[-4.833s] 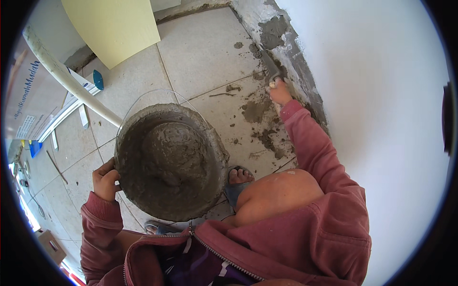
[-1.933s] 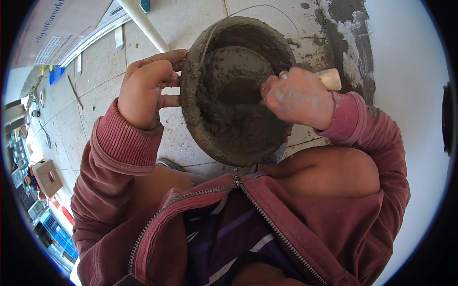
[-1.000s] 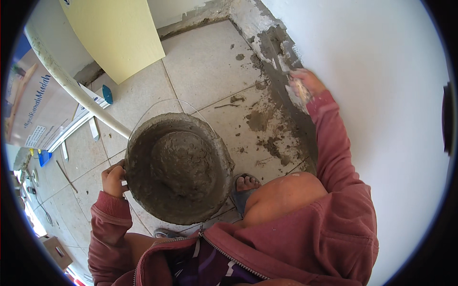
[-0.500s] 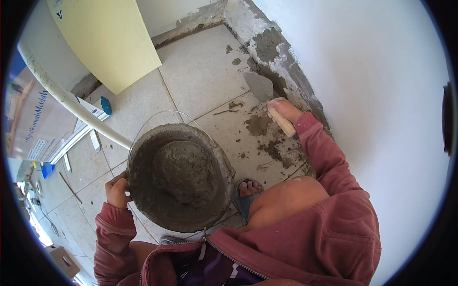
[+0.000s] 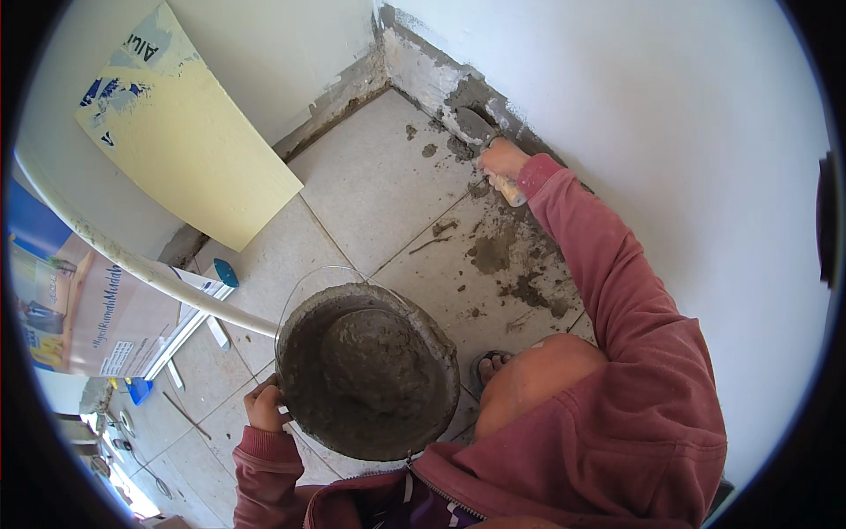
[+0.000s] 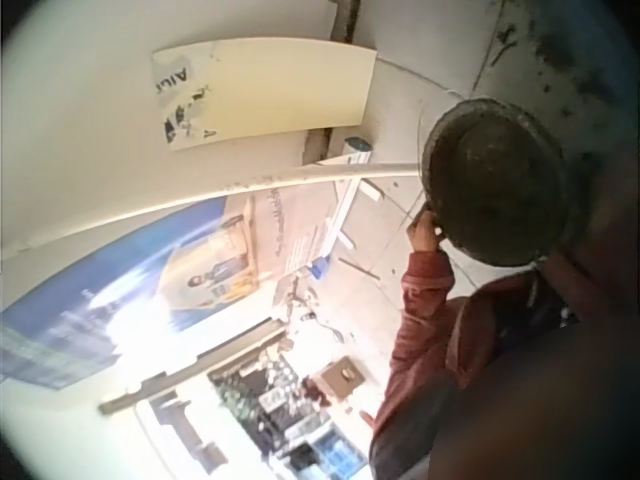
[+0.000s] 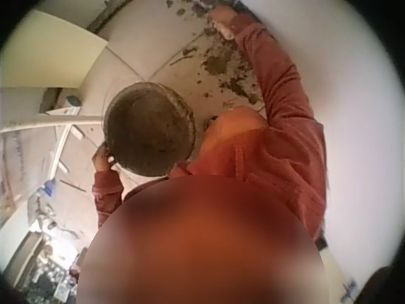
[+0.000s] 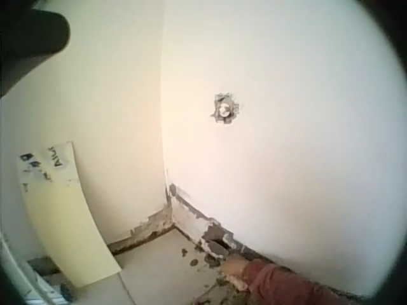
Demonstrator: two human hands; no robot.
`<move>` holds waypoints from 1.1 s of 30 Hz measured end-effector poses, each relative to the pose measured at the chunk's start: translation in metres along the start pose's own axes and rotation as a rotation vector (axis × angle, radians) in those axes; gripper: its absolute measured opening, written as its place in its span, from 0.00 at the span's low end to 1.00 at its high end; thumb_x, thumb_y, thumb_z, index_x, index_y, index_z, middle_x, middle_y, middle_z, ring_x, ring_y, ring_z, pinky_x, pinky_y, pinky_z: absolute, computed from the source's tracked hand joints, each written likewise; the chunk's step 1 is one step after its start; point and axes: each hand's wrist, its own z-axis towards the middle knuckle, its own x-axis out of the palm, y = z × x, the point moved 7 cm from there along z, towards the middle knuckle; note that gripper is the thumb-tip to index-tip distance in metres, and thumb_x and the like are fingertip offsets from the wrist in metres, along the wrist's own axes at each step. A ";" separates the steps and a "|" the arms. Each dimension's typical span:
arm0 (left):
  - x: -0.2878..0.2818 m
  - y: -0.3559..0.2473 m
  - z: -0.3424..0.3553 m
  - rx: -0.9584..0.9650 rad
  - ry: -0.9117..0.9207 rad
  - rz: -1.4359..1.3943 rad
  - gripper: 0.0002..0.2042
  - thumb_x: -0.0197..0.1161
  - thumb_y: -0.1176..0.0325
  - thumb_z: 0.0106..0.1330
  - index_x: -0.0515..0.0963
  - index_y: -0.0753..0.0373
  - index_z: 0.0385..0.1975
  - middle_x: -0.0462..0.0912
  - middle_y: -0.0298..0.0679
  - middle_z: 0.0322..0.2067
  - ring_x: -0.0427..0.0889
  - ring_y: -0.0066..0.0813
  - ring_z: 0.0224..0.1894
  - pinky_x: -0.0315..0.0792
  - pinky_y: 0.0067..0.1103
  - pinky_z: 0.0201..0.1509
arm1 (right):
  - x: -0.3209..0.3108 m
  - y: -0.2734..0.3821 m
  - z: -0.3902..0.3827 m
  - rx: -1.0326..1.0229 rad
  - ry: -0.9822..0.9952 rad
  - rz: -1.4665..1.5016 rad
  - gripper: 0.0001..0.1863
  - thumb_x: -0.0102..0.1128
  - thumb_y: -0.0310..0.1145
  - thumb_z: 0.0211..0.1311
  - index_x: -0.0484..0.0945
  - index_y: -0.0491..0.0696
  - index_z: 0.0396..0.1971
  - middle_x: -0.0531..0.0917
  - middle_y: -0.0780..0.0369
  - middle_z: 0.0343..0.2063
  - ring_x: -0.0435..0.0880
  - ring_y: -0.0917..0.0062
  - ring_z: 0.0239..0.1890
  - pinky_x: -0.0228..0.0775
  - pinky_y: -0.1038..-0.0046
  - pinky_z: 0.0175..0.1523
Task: Apply mortar to the base of a wall using a trowel.
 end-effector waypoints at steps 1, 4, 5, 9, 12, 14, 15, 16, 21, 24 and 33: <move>-0.002 0.001 0.000 -0.008 -0.014 -0.019 0.23 0.46 0.71 0.45 0.70 0.74 0.44 0.75 0.42 0.23 0.74 0.30 0.23 0.73 0.29 0.23 | -0.005 0.001 0.001 0.107 -0.023 0.090 0.12 0.52 0.34 0.48 0.77 0.42 0.28 0.79 0.53 0.25 0.79 0.60 0.26 0.71 0.67 0.34; -0.005 0.004 0.002 -0.012 -0.003 -0.034 0.23 0.46 0.71 0.45 0.70 0.73 0.44 0.75 0.41 0.24 0.74 0.29 0.23 0.74 0.29 0.24 | -0.017 0.009 -0.001 0.179 -0.051 0.213 0.11 0.51 0.34 0.48 0.78 0.44 0.29 0.78 0.52 0.26 0.79 0.60 0.29 0.71 0.67 0.36; -0.006 0.002 0.001 -0.011 -0.003 -0.033 0.23 0.46 0.71 0.45 0.70 0.73 0.44 0.75 0.41 0.24 0.74 0.29 0.23 0.74 0.29 0.24 | -0.021 0.013 0.000 0.145 -0.060 0.243 0.11 0.50 0.34 0.49 0.77 0.44 0.29 0.78 0.52 0.27 0.79 0.61 0.30 0.71 0.67 0.36; 0.003 -0.005 -0.005 -0.007 0.028 -0.028 0.23 0.46 0.71 0.45 0.71 0.72 0.45 0.76 0.41 0.24 0.74 0.28 0.24 0.74 0.28 0.25 | -0.033 0.011 0.010 -0.226 -0.119 0.045 0.11 0.50 0.31 0.50 0.75 0.37 0.26 0.76 0.53 0.21 0.79 0.64 0.21 0.71 0.67 0.27; -0.001 -0.003 -0.008 -0.018 0.004 -0.036 0.24 0.46 0.72 0.45 0.70 0.72 0.45 0.76 0.41 0.25 0.74 0.28 0.25 0.74 0.28 0.25 | -0.041 0.022 -0.025 0.261 -0.116 0.794 0.05 0.54 0.29 0.50 0.71 0.44 0.24 0.70 0.64 0.15 0.71 0.77 0.13 0.64 0.72 0.15; 0.000 -0.004 -0.008 -0.014 0.020 -0.043 0.24 0.45 0.72 0.45 0.70 0.72 0.45 0.76 0.41 0.25 0.74 0.28 0.25 0.74 0.28 0.25 | -0.047 0.026 -0.033 0.254 -0.122 0.808 0.05 0.55 0.29 0.50 0.72 0.44 0.25 0.71 0.64 0.15 0.71 0.77 0.13 0.64 0.73 0.15; 0.001 -0.005 -0.010 -0.017 0.023 -0.042 0.24 0.45 0.72 0.44 0.70 0.72 0.45 0.76 0.41 0.26 0.74 0.28 0.25 0.74 0.28 0.26 | -0.050 0.026 -0.037 0.246 -0.129 0.824 0.05 0.55 0.30 0.50 0.72 0.44 0.25 0.71 0.64 0.15 0.70 0.78 0.13 0.65 0.73 0.15; 0.002 -0.006 -0.011 -0.019 0.023 -0.043 0.24 0.45 0.72 0.44 0.70 0.72 0.46 0.76 0.42 0.27 0.75 0.28 0.25 0.75 0.28 0.27 | -0.052 0.027 -0.041 0.246 -0.126 0.821 0.05 0.55 0.30 0.50 0.72 0.44 0.25 0.71 0.64 0.15 0.70 0.78 0.13 0.65 0.73 0.15; 0.003 -0.007 -0.012 -0.023 0.036 -0.062 0.25 0.45 0.73 0.44 0.70 0.73 0.46 0.76 0.42 0.28 0.75 0.29 0.26 0.75 0.28 0.28 | -0.061 0.030 -0.068 0.230 -0.143 0.897 0.07 0.53 0.29 0.53 0.70 0.40 0.26 0.70 0.64 0.17 0.70 0.79 0.14 0.66 0.76 0.17; 0.002 -0.006 -0.011 -0.021 0.040 -0.076 0.25 0.45 0.73 0.44 0.69 0.73 0.46 0.76 0.43 0.28 0.75 0.29 0.26 0.75 0.27 0.28 | -0.053 0.034 -0.088 0.280 -0.199 0.922 0.08 0.52 0.30 0.54 0.68 0.41 0.26 0.69 0.64 0.16 0.70 0.79 0.13 0.65 0.76 0.17; 0.000 -0.005 -0.007 -0.009 0.044 -0.046 0.25 0.45 0.73 0.43 0.69 0.74 0.46 0.76 0.42 0.28 0.75 0.29 0.25 0.75 0.27 0.28 | 0.035 -0.010 -0.037 0.141 -0.152 0.401 0.16 0.52 0.32 0.50 0.67 0.32 0.29 0.76 0.51 0.24 0.77 0.67 0.19 0.69 0.69 0.25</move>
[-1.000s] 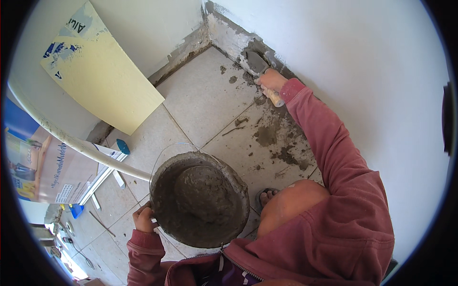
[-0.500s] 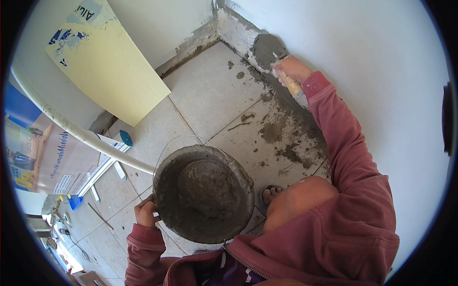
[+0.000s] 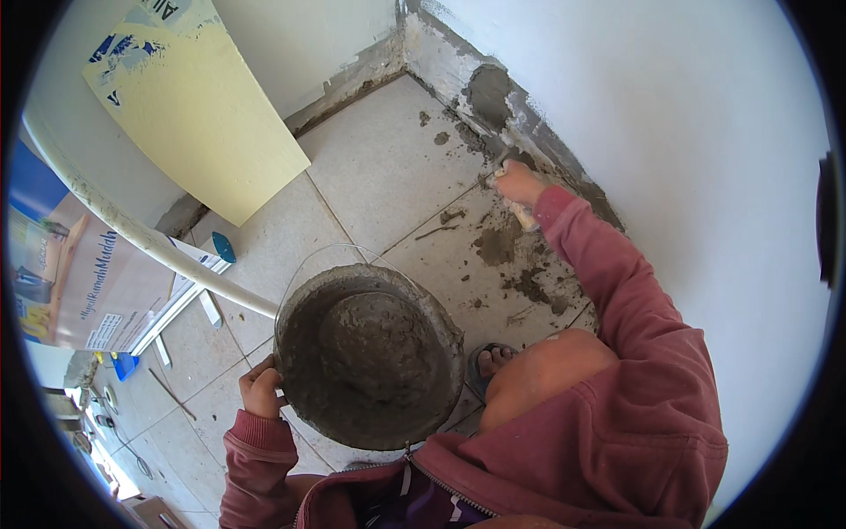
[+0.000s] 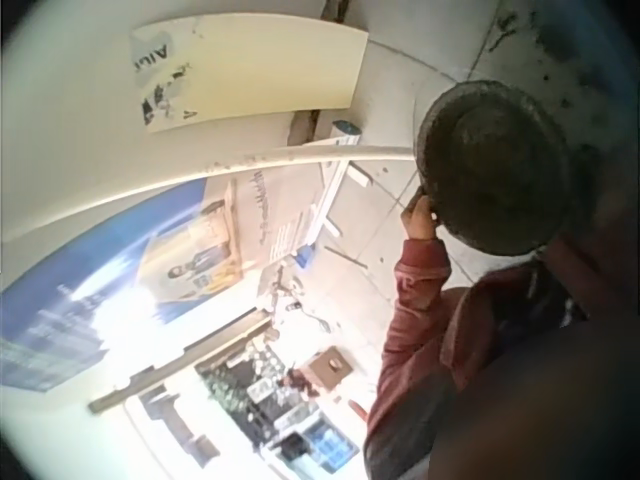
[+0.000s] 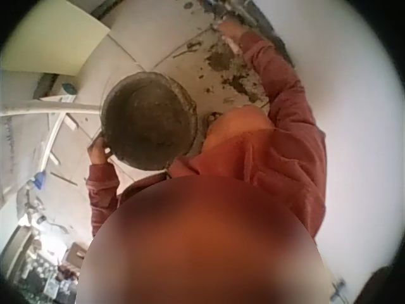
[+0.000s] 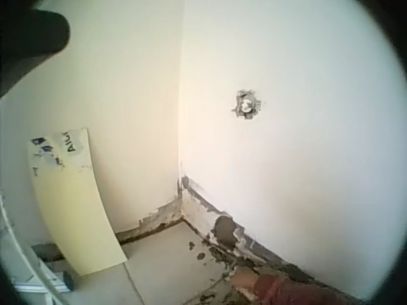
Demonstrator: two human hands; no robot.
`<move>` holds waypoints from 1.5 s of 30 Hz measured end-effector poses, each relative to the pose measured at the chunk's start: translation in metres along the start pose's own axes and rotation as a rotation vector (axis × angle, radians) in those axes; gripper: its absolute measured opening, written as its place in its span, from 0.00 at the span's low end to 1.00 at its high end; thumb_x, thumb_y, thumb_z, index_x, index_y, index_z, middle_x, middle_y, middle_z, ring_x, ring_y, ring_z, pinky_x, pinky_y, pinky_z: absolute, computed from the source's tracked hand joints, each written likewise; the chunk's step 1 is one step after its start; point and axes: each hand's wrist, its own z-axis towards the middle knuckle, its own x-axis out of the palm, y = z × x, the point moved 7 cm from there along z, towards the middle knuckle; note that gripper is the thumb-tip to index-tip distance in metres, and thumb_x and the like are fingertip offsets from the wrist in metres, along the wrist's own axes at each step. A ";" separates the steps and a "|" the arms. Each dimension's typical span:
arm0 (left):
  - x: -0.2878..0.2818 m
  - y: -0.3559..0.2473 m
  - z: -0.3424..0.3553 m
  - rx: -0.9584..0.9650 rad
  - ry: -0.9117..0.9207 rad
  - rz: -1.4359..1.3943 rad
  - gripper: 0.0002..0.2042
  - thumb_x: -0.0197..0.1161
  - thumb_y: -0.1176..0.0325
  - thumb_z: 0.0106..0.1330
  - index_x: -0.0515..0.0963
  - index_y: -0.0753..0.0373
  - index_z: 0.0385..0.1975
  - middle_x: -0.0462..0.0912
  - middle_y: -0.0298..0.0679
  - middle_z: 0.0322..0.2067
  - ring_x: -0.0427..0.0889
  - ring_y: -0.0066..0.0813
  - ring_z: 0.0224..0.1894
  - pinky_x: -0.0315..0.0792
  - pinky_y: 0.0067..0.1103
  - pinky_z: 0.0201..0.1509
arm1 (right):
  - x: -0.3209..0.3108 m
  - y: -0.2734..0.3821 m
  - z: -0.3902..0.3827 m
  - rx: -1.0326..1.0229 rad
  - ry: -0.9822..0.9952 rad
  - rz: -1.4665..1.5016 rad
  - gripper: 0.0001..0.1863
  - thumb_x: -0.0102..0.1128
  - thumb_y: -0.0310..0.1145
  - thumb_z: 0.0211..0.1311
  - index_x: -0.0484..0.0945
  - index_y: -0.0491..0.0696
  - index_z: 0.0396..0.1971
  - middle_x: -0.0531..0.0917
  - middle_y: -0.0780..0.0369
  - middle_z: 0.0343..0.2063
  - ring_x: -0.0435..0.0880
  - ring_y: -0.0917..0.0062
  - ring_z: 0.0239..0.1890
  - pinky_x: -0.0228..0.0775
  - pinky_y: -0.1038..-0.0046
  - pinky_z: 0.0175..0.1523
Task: Apply mortar to the base of a wall using a trowel.
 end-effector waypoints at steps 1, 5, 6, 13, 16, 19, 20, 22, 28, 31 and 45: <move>0.001 0.000 0.000 -0.006 -0.004 0.019 0.25 0.46 0.73 0.43 0.69 0.74 0.46 0.77 0.42 0.28 0.75 0.30 0.25 0.75 0.27 0.28 | 0.002 0.002 0.013 -0.017 -0.028 -0.164 0.16 0.52 0.32 0.49 0.69 0.32 0.30 0.76 0.49 0.25 0.78 0.65 0.20 0.69 0.68 0.27; 0.007 0.002 0.001 0.017 -0.004 -0.015 0.25 0.46 0.73 0.43 0.69 0.73 0.46 0.76 0.42 0.28 0.75 0.30 0.25 0.75 0.27 0.28 | -0.014 -0.006 0.068 0.042 -0.069 -0.176 0.13 0.55 0.31 0.49 0.67 0.38 0.32 0.72 0.58 0.20 0.71 0.71 0.13 0.64 0.69 0.17; 0.005 0.005 0.003 0.015 -0.026 -0.017 0.25 0.46 0.73 0.43 0.69 0.73 0.46 0.77 0.42 0.28 0.75 0.29 0.25 0.75 0.27 0.28 | -0.017 -0.003 0.070 0.041 -0.064 -0.170 0.13 0.55 0.31 0.49 0.67 0.38 0.32 0.72 0.58 0.20 0.71 0.71 0.13 0.64 0.69 0.17; 0.005 0.000 -0.001 -0.002 0.011 -0.027 0.25 0.45 0.73 0.43 0.70 0.74 0.45 0.77 0.43 0.29 0.75 0.28 0.26 0.75 0.26 0.28 | -0.047 0.040 0.007 0.087 0.004 0.529 0.11 0.54 0.32 0.52 0.67 0.41 0.31 0.71 0.61 0.19 0.69 0.75 0.12 0.64 0.72 0.17; 0.005 -0.003 -0.003 -0.012 0.007 -0.014 0.24 0.45 0.73 0.43 0.70 0.73 0.45 0.77 0.42 0.28 0.75 0.28 0.26 0.75 0.26 0.28 | -0.045 0.036 -0.014 0.017 -0.093 0.485 0.14 0.54 0.33 0.52 0.67 0.39 0.34 0.73 0.58 0.20 0.71 0.74 0.13 0.66 0.71 0.18; 0.004 -0.003 -0.003 -0.009 -0.049 -0.022 0.24 0.45 0.73 0.43 0.71 0.73 0.44 0.77 0.42 0.28 0.75 0.28 0.25 0.75 0.26 0.28 | -0.035 0.024 -0.030 -0.049 -0.170 0.250 0.16 0.53 0.34 0.53 0.65 0.38 0.36 0.74 0.57 0.22 0.73 0.74 0.14 0.66 0.71 0.20; 0.005 -0.004 -0.002 -0.008 -0.042 -0.025 0.24 0.45 0.73 0.43 0.71 0.73 0.44 0.77 0.42 0.28 0.75 0.28 0.25 0.75 0.26 0.28 | -0.033 0.015 -0.029 -0.052 -0.192 0.072 0.17 0.52 0.35 0.54 0.65 0.37 0.36 0.74 0.56 0.24 0.74 0.73 0.15 0.67 0.71 0.21; 0.007 -0.005 -0.002 -0.014 0.031 -0.017 0.24 0.45 0.73 0.43 0.70 0.74 0.45 0.77 0.43 0.29 0.75 0.29 0.26 0.75 0.27 0.28 | -0.019 -0.002 -0.019 -0.013 -0.098 0.122 0.18 0.51 0.34 0.54 0.63 0.35 0.37 0.75 0.54 0.25 0.76 0.71 0.17 0.68 0.71 0.23; 0.006 -0.001 -0.003 -0.009 -0.014 -0.026 0.25 0.45 0.73 0.43 0.69 0.74 0.46 0.76 0.44 0.29 0.75 0.30 0.26 0.75 0.27 0.28 | -0.019 -0.011 -0.009 0.154 -0.046 0.315 0.11 0.51 0.30 0.53 0.66 0.39 0.33 0.71 0.59 0.19 0.71 0.74 0.13 0.65 0.71 0.18; 0.006 -0.003 -0.002 0.001 -0.010 -0.001 0.25 0.45 0.73 0.43 0.69 0.74 0.45 0.76 0.43 0.29 0.76 0.29 0.26 0.75 0.27 0.28 | -0.019 -0.007 -0.007 0.110 -0.046 0.543 0.09 0.53 0.31 0.53 0.67 0.42 0.29 0.69 0.62 0.17 0.70 0.77 0.12 0.64 0.73 0.16; 0.002 -0.003 -0.003 -0.005 -0.007 0.010 0.25 0.45 0.73 0.43 0.70 0.74 0.45 0.77 0.43 0.29 0.75 0.29 0.27 0.74 0.27 0.28 | -0.028 0.018 -0.041 -0.140 -0.389 -0.126 0.18 0.54 0.35 0.51 0.66 0.37 0.37 0.75 0.45 0.31 0.75 0.54 0.36 0.67 0.64 0.40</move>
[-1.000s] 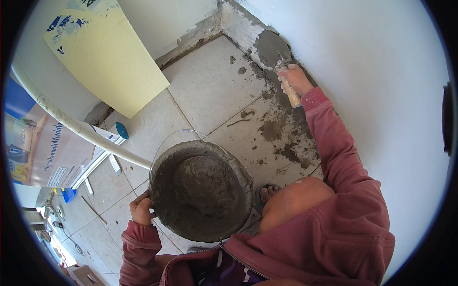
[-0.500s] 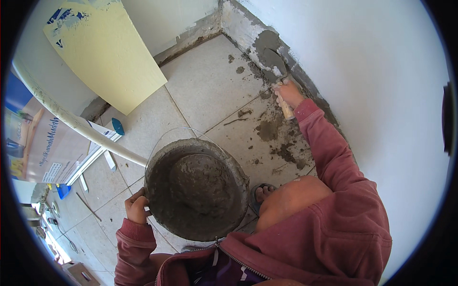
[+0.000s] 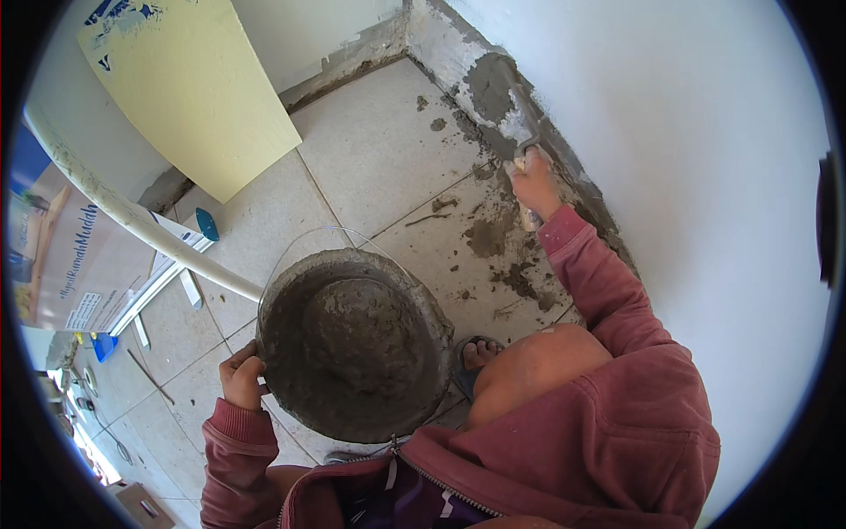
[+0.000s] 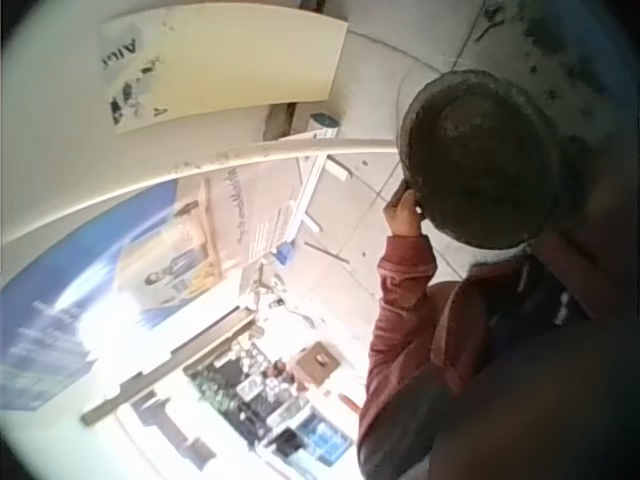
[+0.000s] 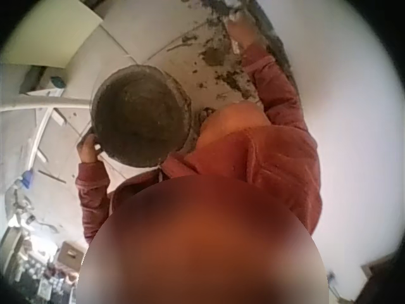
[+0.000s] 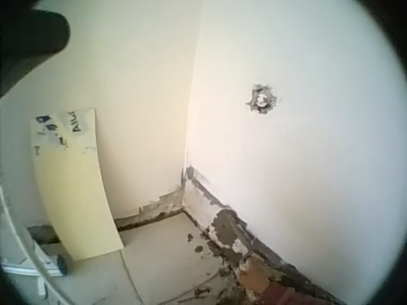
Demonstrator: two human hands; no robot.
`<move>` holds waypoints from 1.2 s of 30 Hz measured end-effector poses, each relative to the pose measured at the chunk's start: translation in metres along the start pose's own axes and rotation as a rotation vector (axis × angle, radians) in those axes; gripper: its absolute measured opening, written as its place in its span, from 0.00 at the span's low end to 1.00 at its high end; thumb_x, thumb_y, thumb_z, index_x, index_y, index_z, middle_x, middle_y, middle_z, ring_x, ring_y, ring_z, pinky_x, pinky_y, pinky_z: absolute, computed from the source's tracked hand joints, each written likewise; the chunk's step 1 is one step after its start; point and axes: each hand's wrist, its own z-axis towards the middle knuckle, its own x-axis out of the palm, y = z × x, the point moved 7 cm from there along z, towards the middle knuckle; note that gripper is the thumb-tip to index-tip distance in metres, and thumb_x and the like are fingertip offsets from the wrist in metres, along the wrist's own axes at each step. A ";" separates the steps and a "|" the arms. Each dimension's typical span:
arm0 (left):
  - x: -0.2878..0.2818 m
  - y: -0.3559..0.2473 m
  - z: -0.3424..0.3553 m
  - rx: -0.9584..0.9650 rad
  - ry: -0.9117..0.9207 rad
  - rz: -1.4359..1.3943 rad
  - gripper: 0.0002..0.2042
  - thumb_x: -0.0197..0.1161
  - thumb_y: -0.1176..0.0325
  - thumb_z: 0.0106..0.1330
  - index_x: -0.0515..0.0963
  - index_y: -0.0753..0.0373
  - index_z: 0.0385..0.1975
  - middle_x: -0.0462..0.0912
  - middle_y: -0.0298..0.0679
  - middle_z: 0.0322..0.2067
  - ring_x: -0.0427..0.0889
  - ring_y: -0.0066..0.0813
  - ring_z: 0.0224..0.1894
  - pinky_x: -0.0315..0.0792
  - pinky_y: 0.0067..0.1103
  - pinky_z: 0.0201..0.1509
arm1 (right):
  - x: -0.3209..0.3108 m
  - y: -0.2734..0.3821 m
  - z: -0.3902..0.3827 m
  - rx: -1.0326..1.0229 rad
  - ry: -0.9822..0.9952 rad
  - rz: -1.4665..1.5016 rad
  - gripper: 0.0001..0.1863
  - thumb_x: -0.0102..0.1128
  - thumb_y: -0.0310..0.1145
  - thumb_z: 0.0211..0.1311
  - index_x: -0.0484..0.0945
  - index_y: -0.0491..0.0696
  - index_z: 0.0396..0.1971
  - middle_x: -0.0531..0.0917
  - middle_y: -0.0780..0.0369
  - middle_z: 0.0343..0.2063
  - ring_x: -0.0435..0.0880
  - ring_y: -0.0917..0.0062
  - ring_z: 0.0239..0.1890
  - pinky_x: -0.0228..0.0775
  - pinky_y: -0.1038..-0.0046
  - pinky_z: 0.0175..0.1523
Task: Apply mortar to the base of a wall using a trowel.
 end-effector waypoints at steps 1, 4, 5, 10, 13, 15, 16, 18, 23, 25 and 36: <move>-0.001 0.002 0.001 -0.010 0.008 0.012 0.25 0.45 0.73 0.42 0.70 0.74 0.45 0.77 0.43 0.29 0.75 0.29 0.27 0.74 0.27 0.29 | 0.011 0.000 -0.003 0.004 0.114 -0.089 0.20 0.54 0.35 0.50 0.65 0.36 0.39 0.74 0.41 0.33 0.73 0.51 0.41 0.64 0.63 0.45; 0.006 -0.005 0.001 -0.007 0.039 0.027 0.25 0.45 0.73 0.43 0.69 0.74 0.46 0.76 0.43 0.30 0.75 0.29 0.28 0.74 0.27 0.29 | 0.040 -0.045 0.001 0.146 0.258 0.052 0.18 0.54 0.36 0.51 0.65 0.37 0.35 0.75 0.49 0.27 0.78 0.62 0.32 0.68 0.65 0.33; 0.007 -0.002 0.003 -0.010 0.045 0.025 0.25 0.45 0.73 0.43 0.69 0.74 0.46 0.76 0.43 0.30 0.75 0.29 0.28 0.74 0.27 0.29 | 0.055 -0.058 -0.002 0.343 0.405 0.247 0.16 0.54 0.36 0.52 0.66 0.38 0.33 0.75 0.53 0.25 0.78 0.67 0.29 0.69 0.67 0.28; 0.000 0.002 0.000 0.017 0.022 -0.049 0.25 0.46 0.74 0.43 0.69 0.74 0.47 0.76 0.42 0.30 0.74 0.28 0.29 0.74 0.25 0.29 | 0.039 -0.055 0.017 0.498 0.442 0.701 0.09 0.53 0.34 0.54 0.67 0.45 0.30 0.70 0.65 0.18 0.68 0.79 0.12 0.62 0.75 0.16; -0.001 0.007 0.000 0.001 -0.048 -0.009 0.25 0.46 0.74 0.43 0.69 0.73 0.46 0.76 0.42 0.30 0.74 0.28 0.28 0.74 0.24 0.29 | 0.022 -0.069 -0.022 0.529 0.401 0.668 0.09 0.52 0.33 0.55 0.67 0.44 0.32 0.70 0.65 0.17 0.68 0.79 0.12 0.63 0.75 0.19; 0.005 0.000 0.003 0.013 -0.034 -0.007 0.25 0.46 0.74 0.43 0.69 0.73 0.46 0.76 0.42 0.29 0.74 0.28 0.27 0.74 0.24 0.28 | 0.020 -0.076 -0.038 0.490 0.384 0.612 0.10 0.52 0.32 0.54 0.67 0.43 0.33 0.71 0.64 0.18 0.69 0.78 0.12 0.64 0.75 0.19; 0.007 0.000 0.003 0.016 -0.016 0.007 0.25 0.46 0.73 0.43 0.70 0.73 0.45 0.76 0.41 0.29 0.74 0.28 0.27 0.74 0.23 0.28 | 0.019 -0.083 -0.045 0.467 0.369 0.558 0.10 0.51 0.31 0.53 0.67 0.42 0.33 0.72 0.63 0.18 0.70 0.77 0.13 0.64 0.74 0.19; 0.004 0.000 0.003 0.019 0.021 0.026 0.25 0.46 0.73 0.43 0.70 0.73 0.45 0.76 0.41 0.28 0.74 0.27 0.26 0.74 0.23 0.27 | 0.025 -0.079 -0.033 0.373 0.391 0.421 0.11 0.51 0.31 0.52 0.67 0.41 0.33 0.73 0.61 0.19 0.71 0.75 0.13 0.64 0.73 0.19; 0.005 -0.001 0.000 0.019 0.058 0.004 0.25 0.45 0.73 0.42 0.70 0.74 0.45 0.76 0.41 0.29 0.74 0.28 0.27 0.74 0.25 0.29 | 0.040 -0.070 0.011 0.234 0.303 0.069 0.12 0.52 0.30 0.50 0.66 0.40 0.33 0.75 0.58 0.21 0.73 0.73 0.14 0.64 0.70 0.18; 0.007 0.000 0.001 0.020 0.032 -0.012 0.26 0.45 0.73 0.42 0.69 0.74 0.46 0.76 0.42 0.30 0.74 0.29 0.28 0.74 0.26 0.31 | 0.036 -0.072 0.005 0.368 0.255 0.323 0.12 0.53 0.31 0.51 0.66 0.40 0.31 0.74 0.59 0.19 0.71 0.75 0.13 0.64 0.72 0.17; 0.007 -0.003 -0.001 -0.001 0.069 -0.020 0.27 0.44 0.74 0.43 0.67 0.74 0.48 0.76 0.44 0.34 0.75 0.32 0.32 0.74 0.28 0.35 | -0.002 -0.049 -0.014 -0.033 -0.020 0.004 0.15 0.56 0.35 0.52 0.67 0.41 0.34 0.74 0.61 0.20 0.71 0.79 0.13 0.63 0.76 0.17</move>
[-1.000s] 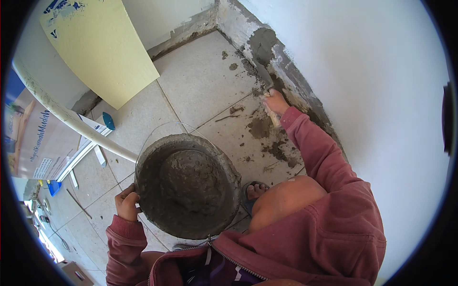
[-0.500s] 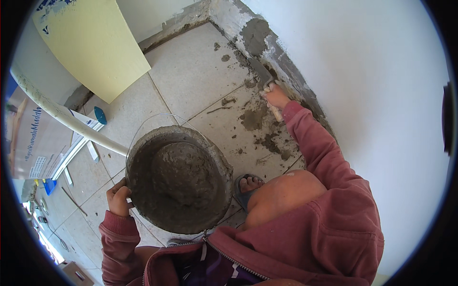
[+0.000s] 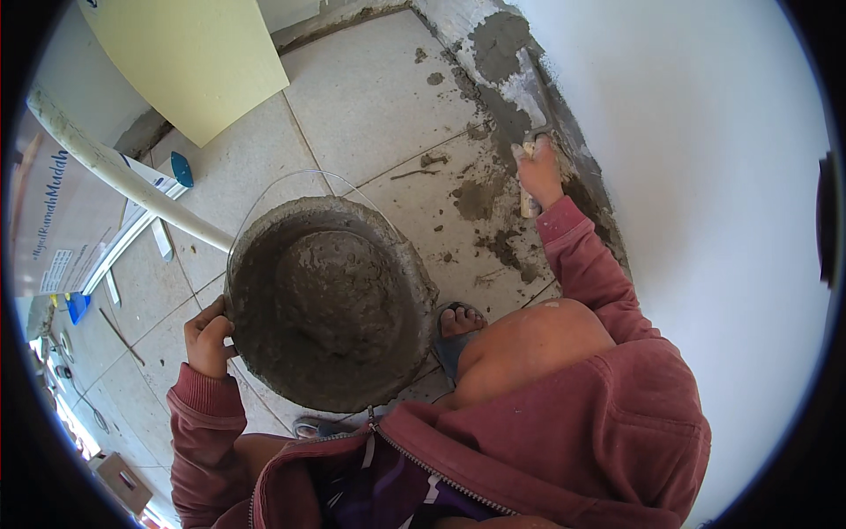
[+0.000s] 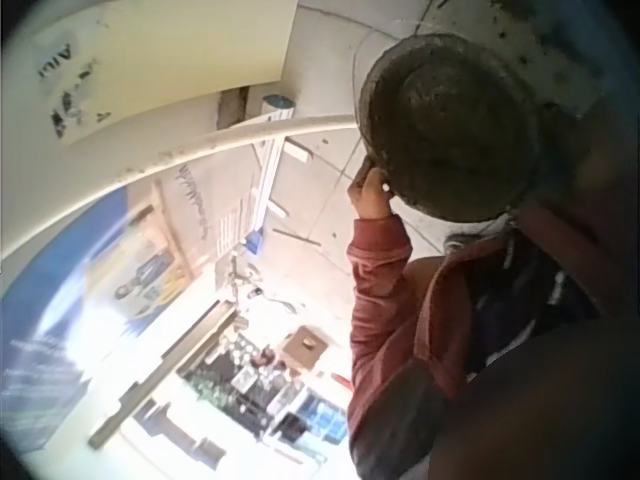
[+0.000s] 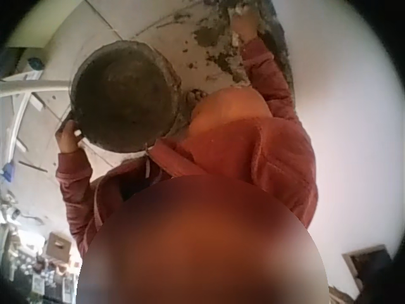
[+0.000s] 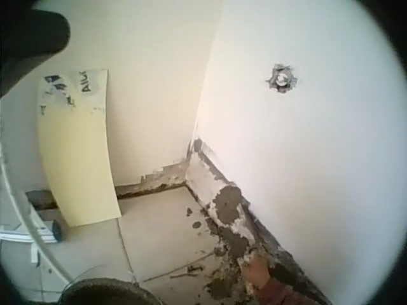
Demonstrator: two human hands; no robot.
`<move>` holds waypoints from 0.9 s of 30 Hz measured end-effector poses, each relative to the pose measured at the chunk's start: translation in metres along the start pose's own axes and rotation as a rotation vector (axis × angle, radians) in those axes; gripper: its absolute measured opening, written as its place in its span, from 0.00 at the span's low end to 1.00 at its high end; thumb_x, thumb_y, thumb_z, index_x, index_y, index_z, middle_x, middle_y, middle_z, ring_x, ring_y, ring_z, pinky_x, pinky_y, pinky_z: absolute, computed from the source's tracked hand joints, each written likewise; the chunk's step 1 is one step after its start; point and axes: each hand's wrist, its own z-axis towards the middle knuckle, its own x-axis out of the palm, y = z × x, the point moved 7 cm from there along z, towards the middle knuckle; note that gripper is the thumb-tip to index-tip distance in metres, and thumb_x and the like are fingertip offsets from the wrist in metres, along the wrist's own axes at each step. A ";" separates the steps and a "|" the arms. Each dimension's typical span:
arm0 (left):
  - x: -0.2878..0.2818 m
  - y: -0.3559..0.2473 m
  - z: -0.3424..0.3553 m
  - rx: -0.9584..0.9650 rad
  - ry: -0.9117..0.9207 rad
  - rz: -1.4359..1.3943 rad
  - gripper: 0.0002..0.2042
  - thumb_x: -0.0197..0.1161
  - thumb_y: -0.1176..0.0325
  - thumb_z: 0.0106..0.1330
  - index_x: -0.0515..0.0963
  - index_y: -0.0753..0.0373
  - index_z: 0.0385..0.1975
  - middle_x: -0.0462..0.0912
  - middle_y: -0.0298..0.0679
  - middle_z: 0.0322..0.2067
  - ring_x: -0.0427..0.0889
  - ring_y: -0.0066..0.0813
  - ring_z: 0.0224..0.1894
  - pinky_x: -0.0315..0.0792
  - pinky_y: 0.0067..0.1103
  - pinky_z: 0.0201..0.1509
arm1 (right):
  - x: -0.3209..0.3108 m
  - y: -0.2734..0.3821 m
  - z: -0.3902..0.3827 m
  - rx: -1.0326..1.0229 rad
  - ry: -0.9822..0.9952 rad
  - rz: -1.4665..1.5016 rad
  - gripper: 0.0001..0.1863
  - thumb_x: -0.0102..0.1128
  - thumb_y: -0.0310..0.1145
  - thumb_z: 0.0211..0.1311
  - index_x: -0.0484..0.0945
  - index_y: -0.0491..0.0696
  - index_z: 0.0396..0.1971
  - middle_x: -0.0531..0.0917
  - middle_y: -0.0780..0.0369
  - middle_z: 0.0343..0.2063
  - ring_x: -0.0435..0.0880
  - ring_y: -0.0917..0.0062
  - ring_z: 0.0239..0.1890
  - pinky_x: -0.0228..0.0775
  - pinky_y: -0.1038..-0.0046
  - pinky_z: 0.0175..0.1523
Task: Apply mortar to the base of a wall using a trowel.
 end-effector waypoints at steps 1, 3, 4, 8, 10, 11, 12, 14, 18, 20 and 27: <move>0.000 -0.001 0.000 0.009 0.005 0.016 0.27 0.44 0.74 0.43 0.67 0.74 0.48 0.76 0.44 0.34 0.75 0.31 0.31 0.74 0.28 0.34 | 0.001 0.012 -0.003 -0.004 0.021 -0.087 0.18 0.55 0.36 0.51 0.67 0.38 0.36 0.74 0.52 0.26 0.73 0.65 0.26 0.64 0.69 0.30; -0.004 0.002 0.001 -0.004 0.001 0.025 0.27 0.44 0.74 0.43 0.67 0.74 0.48 0.76 0.44 0.34 0.75 0.31 0.31 0.74 0.27 0.34 | 0.012 0.016 0.003 -0.012 0.044 -0.174 0.21 0.55 0.37 0.50 0.67 0.35 0.37 0.75 0.43 0.33 0.74 0.52 0.39 0.65 0.63 0.43; -0.005 0.002 0.003 -0.012 0.011 0.042 0.27 0.44 0.74 0.43 0.67 0.74 0.48 0.75 0.43 0.34 0.75 0.31 0.31 0.74 0.27 0.33 | 0.029 0.001 0.014 0.039 0.163 -0.150 0.21 0.54 0.36 0.49 0.67 0.35 0.37 0.76 0.44 0.32 0.75 0.54 0.38 0.66 0.63 0.42; -0.002 0.005 0.007 0.000 0.045 0.051 0.26 0.44 0.74 0.43 0.67 0.74 0.48 0.75 0.43 0.33 0.75 0.30 0.30 0.74 0.26 0.32 | 0.066 -0.006 0.049 0.309 0.387 0.090 0.20 0.54 0.34 0.49 0.67 0.35 0.38 0.77 0.50 0.27 0.78 0.61 0.30 0.68 0.64 0.36; -0.002 0.004 0.005 0.022 0.007 0.004 0.26 0.44 0.74 0.43 0.67 0.75 0.47 0.75 0.43 0.33 0.75 0.30 0.30 0.74 0.26 0.32 | 0.066 -0.005 0.083 0.327 0.434 0.180 0.18 0.55 0.33 0.49 0.68 0.35 0.36 0.76 0.53 0.25 0.77 0.65 0.25 0.68 0.66 0.30; -0.002 0.004 0.005 0.020 0.005 0.009 0.26 0.44 0.74 0.43 0.67 0.75 0.47 0.75 0.43 0.33 0.75 0.30 0.30 0.74 0.26 0.32 | 0.067 0.002 0.090 0.345 0.476 0.264 0.17 0.56 0.33 0.49 0.68 0.36 0.35 0.75 0.56 0.22 0.76 0.69 0.21 0.68 0.67 0.25; -0.003 0.003 0.005 0.016 -0.003 0.001 0.26 0.44 0.74 0.43 0.67 0.75 0.47 0.75 0.43 0.33 0.75 0.31 0.30 0.74 0.26 0.32 | 0.065 0.008 0.096 0.349 0.478 0.268 0.17 0.56 0.33 0.49 0.68 0.36 0.35 0.75 0.56 0.22 0.76 0.69 0.21 0.68 0.67 0.25; -0.007 0.007 0.001 -0.002 -0.028 -0.012 0.26 0.44 0.74 0.43 0.67 0.75 0.47 0.75 0.44 0.33 0.75 0.31 0.30 0.74 0.26 0.32 | 0.054 0.046 0.095 0.446 0.433 0.478 0.15 0.56 0.33 0.49 0.67 0.37 0.31 0.73 0.59 0.19 0.72 0.72 0.16 0.65 0.70 0.18; -0.003 0.002 0.006 0.016 0.001 0.005 0.26 0.44 0.74 0.43 0.67 0.74 0.47 0.76 0.43 0.33 0.75 0.31 0.30 0.74 0.24 0.30 | 0.028 0.062 0.080 0.212 0.327 0.287 0.12 0.55 0.31 0.49 0.67 0.38 0.29 0.71 0.59 0.18 0.73 0.73 0.16 0.65 0.70 0.19; -0.001 0.000 0.006 0.010 0.002 0.003 0.26 0.44 0.74 0.43 0.68 0.74 0.47 0.76 0.42 0.32 0.75 0.30 0.29 0.74 0.23 0.30 | 0.036 0.041 0.073 0.264 0.393 0.211 0.12 0.55 0.31 0.49 0.67 0.39 0.29 0.71 0.60 0.18 0.72 0.74 0.16 0.65 0.71 0.19; -0.004 -0.002 0.003 0.013 -0.046 0.038 0.23 0.44 0.74 0.43 0.71 0.75 0.42 0.76 0.40 0.28 0.73 0.24 0.25 0.72 0.19 0.26 | 0.043 0.043 0.070 0.418 0.373 0.453 0.10 0.55 0.36 0.52 0.66 0.47 0.25 0.69 0.65 0.18 0.69 0.79 0.13 0.63 0.77 0.15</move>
